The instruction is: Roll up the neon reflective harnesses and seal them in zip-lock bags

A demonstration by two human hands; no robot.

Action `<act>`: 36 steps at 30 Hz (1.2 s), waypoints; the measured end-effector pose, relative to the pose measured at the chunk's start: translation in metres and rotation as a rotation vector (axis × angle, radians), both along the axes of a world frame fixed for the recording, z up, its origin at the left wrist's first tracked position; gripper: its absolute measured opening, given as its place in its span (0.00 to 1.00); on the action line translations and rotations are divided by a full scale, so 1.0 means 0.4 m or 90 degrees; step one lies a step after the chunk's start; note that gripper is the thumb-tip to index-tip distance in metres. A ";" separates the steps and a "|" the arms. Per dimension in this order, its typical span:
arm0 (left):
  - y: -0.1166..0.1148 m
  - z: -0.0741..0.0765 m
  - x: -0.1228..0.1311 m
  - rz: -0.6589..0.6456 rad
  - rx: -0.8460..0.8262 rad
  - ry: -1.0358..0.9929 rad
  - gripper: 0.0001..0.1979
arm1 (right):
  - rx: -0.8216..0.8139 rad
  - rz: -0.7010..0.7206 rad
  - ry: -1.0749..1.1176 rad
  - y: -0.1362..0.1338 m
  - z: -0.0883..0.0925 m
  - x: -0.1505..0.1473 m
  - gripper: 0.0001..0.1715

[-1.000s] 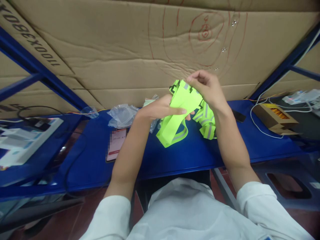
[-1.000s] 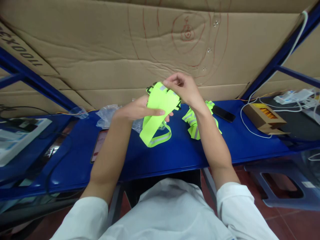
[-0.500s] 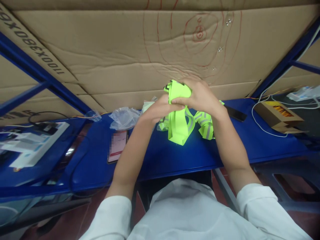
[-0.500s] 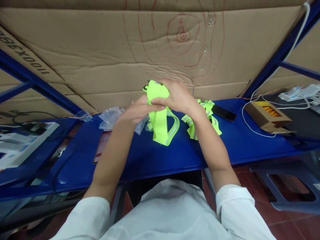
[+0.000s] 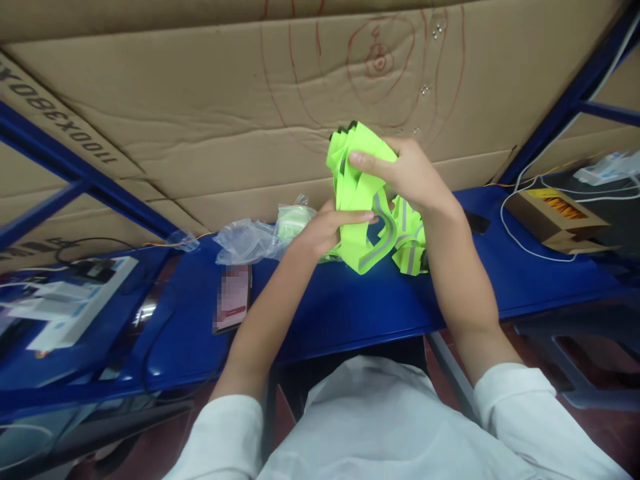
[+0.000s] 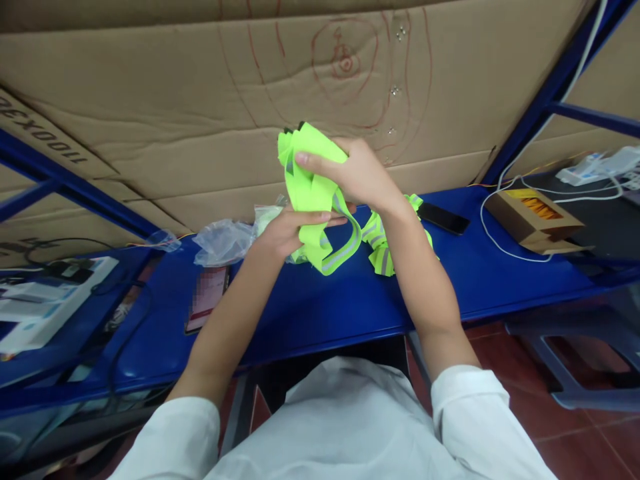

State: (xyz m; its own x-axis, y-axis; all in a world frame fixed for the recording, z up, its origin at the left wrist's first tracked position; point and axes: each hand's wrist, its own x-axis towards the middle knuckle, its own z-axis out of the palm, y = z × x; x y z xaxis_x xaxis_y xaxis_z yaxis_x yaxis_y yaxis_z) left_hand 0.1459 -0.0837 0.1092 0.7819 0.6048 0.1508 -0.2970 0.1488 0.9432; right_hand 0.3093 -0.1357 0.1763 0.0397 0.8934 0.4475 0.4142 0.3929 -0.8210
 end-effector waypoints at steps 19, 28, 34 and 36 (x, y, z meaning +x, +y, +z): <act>0.059 0.032 -0.075 0.108 0.343 0.243 0.30 | 0.024 -0.045 -0.147 -0.014 0.012 0.041 0.25; 0.067 0.055 -0.094 0.102 0.325 0.172 0.25 | 0.029 -0.020 -0.183 0.002 -0.001 0.074 0.28; 0.069 0.022 -0.058 0.103 0.181 0.108 0.22 | 0.049 -0.050 -0.197 0.019 -0.011 0.057 0.29; 0.063 0.013 -0.046 0.091 0.167 0.101 0.26 | 0.061 -0.059 -0.200 0.022 -0.011 0.052 0.28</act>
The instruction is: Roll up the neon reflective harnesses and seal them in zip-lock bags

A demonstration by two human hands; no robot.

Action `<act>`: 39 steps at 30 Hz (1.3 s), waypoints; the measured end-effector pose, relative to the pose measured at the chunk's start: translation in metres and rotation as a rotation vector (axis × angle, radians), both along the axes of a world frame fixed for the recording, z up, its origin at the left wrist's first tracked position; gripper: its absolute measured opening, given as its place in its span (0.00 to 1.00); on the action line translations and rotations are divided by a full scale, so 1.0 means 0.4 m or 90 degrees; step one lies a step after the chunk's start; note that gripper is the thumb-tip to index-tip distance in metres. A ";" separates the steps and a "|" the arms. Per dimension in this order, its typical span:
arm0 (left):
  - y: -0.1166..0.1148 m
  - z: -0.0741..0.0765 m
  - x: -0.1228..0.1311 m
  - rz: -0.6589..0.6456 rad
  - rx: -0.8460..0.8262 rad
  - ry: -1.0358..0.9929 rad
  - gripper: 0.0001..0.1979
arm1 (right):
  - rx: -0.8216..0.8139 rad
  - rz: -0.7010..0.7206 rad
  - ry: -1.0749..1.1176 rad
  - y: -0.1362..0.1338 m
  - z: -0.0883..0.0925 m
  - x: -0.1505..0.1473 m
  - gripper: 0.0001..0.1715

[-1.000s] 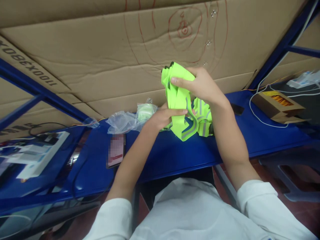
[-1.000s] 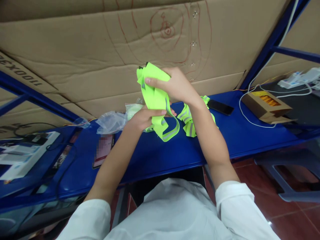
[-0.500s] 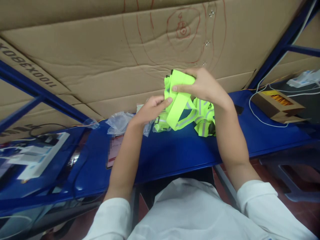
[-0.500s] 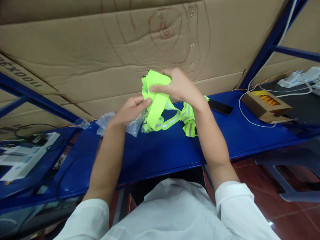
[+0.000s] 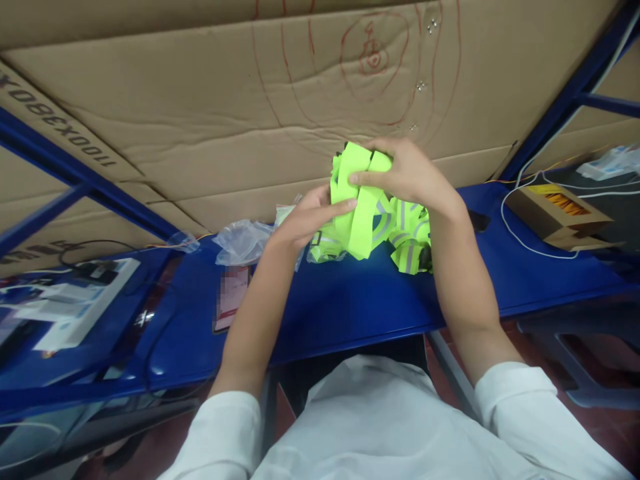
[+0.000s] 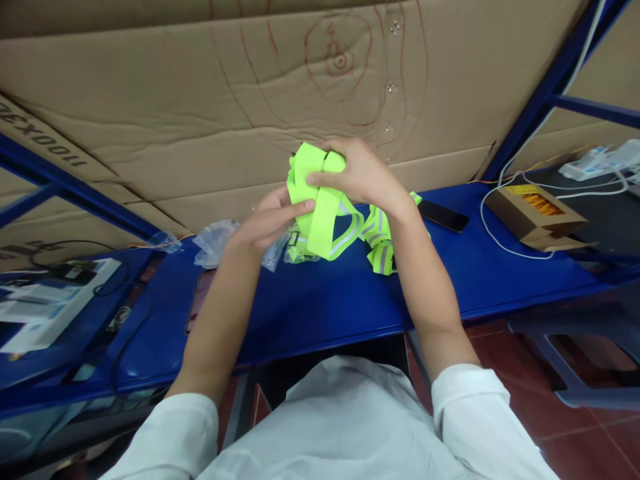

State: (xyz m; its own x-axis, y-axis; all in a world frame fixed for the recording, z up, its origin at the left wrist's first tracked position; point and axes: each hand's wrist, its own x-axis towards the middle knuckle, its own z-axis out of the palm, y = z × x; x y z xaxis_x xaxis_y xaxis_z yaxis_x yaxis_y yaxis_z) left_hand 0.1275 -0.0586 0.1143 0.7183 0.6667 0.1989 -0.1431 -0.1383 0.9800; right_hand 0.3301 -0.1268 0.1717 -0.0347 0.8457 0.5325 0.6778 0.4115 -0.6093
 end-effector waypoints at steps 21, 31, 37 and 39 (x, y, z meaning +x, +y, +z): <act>0.009 0.014 -0.040 0.000 -0.010 0.066 0.26 | 0.023 0.022 0.006 -0.001 0.006 -0.034 0.27; 0.023 0.022 -0.058 0.014 -0.011 0.092 0.26 | 0.015 0.057 0.042 0.012 -0.005 -0.041 0.32; 0.030 0.021 -0.062 -0.001 0.000 0.091 0.27 | 0.008 0.048 0.039 0.012 -0.003 -0.045 0.30; 0.031 0.025 -0.066 -0.008 0.011 0.102 0.26 | 0.008 0.046 0.037 0.010 -0.002 -0.046 0.29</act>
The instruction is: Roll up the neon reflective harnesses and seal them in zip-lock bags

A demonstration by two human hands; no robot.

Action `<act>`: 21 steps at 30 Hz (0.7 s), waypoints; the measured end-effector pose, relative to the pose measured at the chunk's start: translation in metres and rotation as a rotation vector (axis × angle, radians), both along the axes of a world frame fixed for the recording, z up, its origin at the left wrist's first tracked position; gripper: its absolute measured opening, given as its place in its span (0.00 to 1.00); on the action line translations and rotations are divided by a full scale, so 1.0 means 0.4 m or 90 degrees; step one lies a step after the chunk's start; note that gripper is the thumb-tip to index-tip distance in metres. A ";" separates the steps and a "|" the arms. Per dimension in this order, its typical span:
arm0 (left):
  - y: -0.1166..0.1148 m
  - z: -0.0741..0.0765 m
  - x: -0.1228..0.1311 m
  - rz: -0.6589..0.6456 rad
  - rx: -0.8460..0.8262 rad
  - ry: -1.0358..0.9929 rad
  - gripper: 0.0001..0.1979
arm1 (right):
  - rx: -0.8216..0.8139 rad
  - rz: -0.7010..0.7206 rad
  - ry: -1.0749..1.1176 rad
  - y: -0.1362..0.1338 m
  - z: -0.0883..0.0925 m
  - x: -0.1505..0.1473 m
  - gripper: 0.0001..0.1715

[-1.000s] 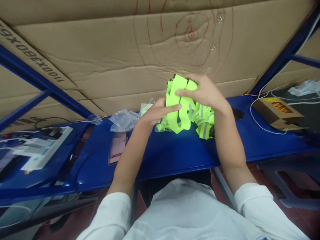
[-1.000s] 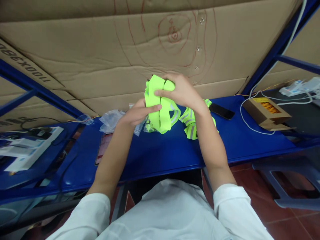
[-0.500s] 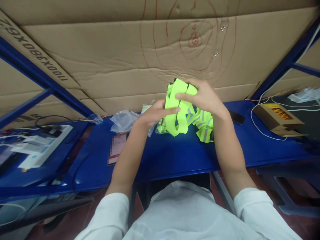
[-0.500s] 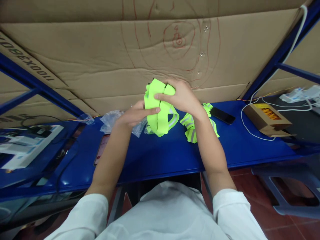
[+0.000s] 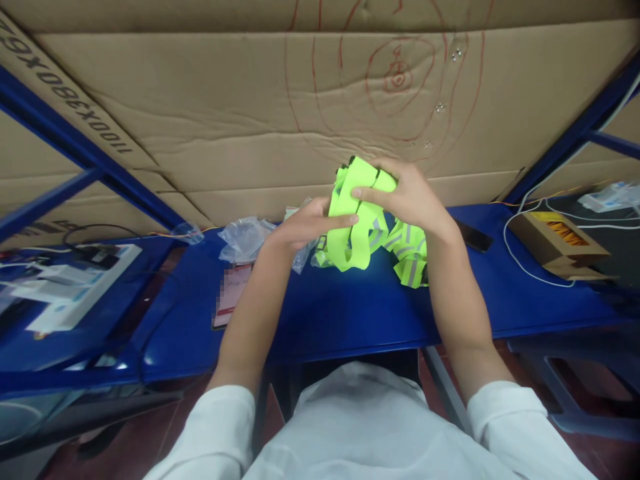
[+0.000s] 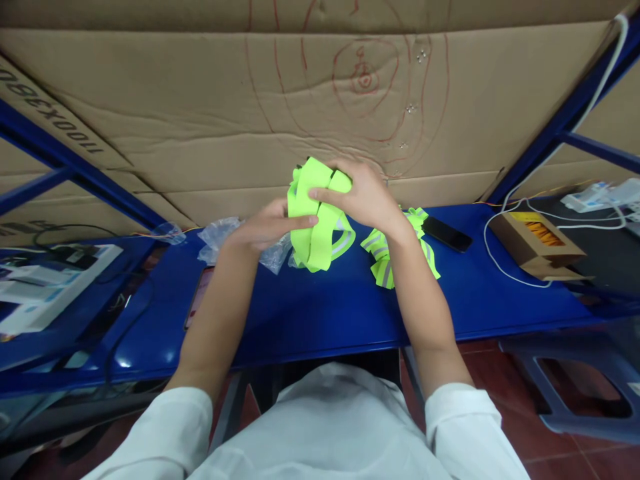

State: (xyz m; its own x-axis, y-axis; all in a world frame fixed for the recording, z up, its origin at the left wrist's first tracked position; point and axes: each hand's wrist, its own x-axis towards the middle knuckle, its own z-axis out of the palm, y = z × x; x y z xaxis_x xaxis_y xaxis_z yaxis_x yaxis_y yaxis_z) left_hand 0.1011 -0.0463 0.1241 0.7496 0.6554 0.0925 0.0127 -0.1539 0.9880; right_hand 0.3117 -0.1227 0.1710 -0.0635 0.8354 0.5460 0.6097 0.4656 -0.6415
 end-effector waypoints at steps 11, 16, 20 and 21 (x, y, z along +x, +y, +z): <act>0.002 0.004 -0.010 -0.004 0.036 -0.008 0.26 | 0.022 0.007 -0.023 -0.005 -0.002 0.003 0.29; 0.002 0.002 -0.006 -0.014 0.041 -0.005 0.27 | 0.017 0.007 -0.031 -0.001 -0.003 0.008 0.29; -0.002 0.006 -0.005 -0.020 0.040 -0.002 0.27 | 0.011 0.007 -0.024 0.002 -0.003 0.008 0.30; -0.002 0.007 -0.006 -0.022 0.040 -0.003 0.27 | 0.008 0.008 -0.025 0.003 -0.003 0.008 0.30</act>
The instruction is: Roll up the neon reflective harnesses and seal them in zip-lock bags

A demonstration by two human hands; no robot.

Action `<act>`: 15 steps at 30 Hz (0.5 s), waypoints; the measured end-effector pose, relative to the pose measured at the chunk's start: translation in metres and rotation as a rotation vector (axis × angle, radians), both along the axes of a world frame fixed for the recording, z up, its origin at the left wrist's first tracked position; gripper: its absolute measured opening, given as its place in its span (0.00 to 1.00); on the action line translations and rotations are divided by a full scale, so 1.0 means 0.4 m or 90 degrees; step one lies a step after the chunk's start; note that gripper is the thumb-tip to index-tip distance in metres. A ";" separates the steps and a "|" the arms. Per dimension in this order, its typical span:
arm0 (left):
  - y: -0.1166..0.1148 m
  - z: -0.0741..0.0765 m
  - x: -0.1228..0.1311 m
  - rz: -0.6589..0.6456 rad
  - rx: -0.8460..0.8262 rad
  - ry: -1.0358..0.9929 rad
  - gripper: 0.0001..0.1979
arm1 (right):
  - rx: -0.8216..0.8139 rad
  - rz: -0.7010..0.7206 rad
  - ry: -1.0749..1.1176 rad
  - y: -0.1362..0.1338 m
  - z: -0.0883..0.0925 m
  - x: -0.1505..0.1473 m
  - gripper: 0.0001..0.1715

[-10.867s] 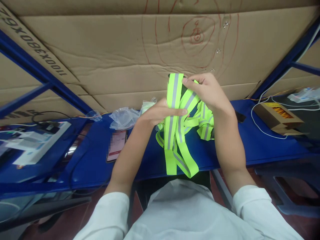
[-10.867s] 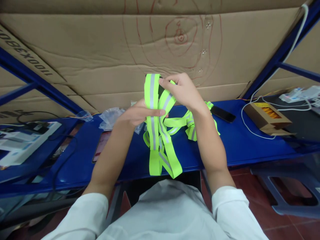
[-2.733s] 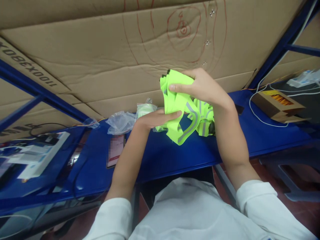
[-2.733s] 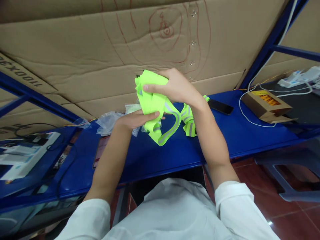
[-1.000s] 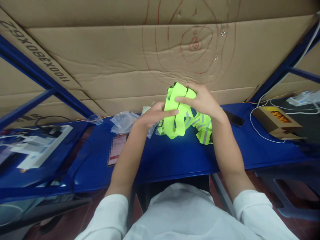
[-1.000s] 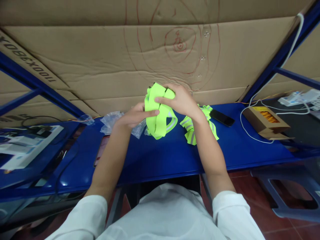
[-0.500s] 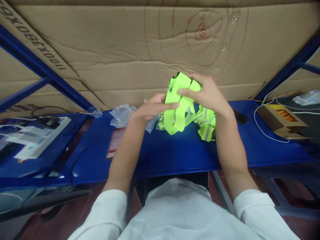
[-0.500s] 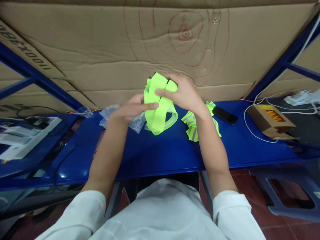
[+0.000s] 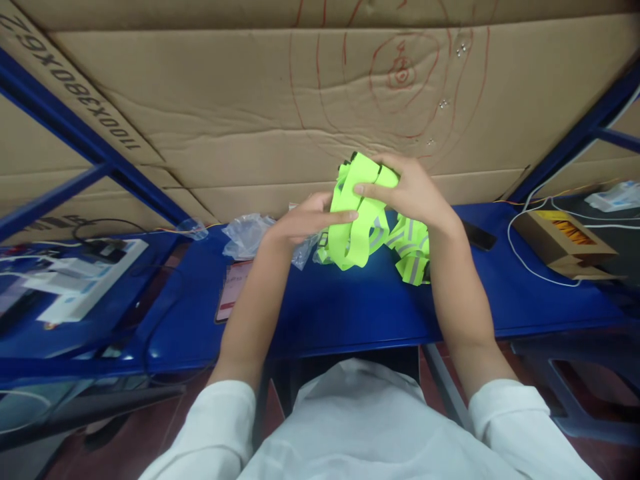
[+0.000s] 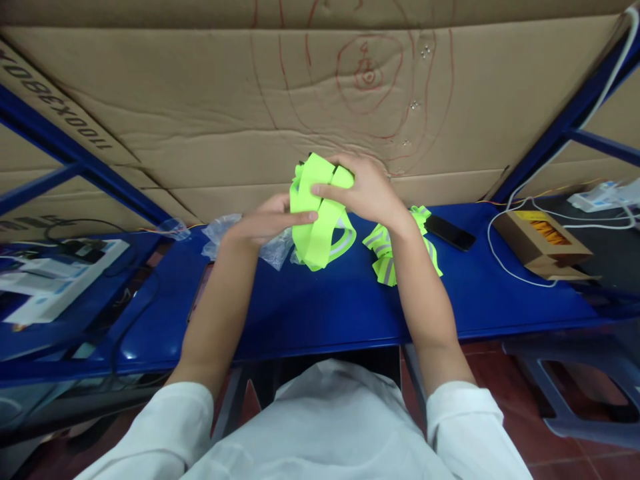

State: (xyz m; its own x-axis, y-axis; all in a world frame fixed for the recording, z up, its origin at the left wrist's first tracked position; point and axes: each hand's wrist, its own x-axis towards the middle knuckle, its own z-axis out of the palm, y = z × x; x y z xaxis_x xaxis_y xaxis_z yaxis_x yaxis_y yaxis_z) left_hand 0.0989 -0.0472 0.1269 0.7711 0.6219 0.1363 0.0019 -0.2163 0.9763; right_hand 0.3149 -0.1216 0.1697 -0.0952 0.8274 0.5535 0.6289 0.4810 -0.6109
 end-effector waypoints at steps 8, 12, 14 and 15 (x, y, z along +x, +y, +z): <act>0.004 0.006 -0.010 -0.001 0.008 0.017 0.27 | 0.004 0.000 -0.008 -0.002 0.002 -0.001 0.30; 0.000 0.003 -0.006 0.014 -0.002 -0.001 0.27 | 0.018 0.007 0.004 0.005 -0.006 0.000 0.30; -0.008 -0.005 0.009 0.017 -0.038 -0.031 0.27 | 0.039 -0.001 0.014 0.016 -0.015 -0.001 0.29; -0.012 -0.010 0.021 0.022 -0.063 -0.050 0.27 | 0.049 -0.008 0.017 0.022 -0.019 -0.003 0.28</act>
